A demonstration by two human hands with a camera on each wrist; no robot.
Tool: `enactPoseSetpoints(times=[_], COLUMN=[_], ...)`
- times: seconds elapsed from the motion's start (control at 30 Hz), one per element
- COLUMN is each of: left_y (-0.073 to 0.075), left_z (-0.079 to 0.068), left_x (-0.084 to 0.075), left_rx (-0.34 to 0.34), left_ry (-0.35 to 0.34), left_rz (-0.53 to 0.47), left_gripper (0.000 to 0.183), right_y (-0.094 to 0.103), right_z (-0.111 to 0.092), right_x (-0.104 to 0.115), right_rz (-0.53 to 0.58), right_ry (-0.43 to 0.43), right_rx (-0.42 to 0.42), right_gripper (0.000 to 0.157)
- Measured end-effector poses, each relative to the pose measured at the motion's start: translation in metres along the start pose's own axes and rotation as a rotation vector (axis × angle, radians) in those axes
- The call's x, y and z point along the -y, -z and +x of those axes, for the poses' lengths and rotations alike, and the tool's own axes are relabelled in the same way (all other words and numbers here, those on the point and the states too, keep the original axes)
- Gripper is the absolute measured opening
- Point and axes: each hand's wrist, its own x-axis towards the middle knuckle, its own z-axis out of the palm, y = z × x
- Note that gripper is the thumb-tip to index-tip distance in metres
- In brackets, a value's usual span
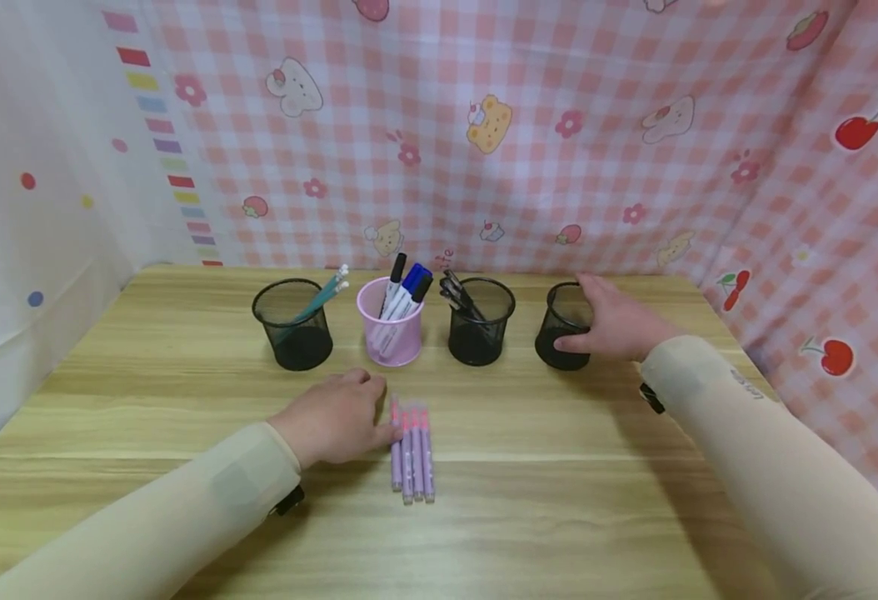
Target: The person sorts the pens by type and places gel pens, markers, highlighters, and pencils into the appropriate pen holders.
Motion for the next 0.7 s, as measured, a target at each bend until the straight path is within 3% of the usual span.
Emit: enactPoseSetpoints(times=[0.7], left_y=[0.0004], left_z=[0.0064], left_x=[-0.0098], left_rx=[-0.007], left_ry=[0.01], left_rz=[0.004], left_gripper=[0.071], right_y=[-0.0004], right_z=[-0.0007], right_x=[0.0005], right_rz=[0.01], right_ry=[-0.013], right_rx=[-0.01], right_gripper=[0.122])
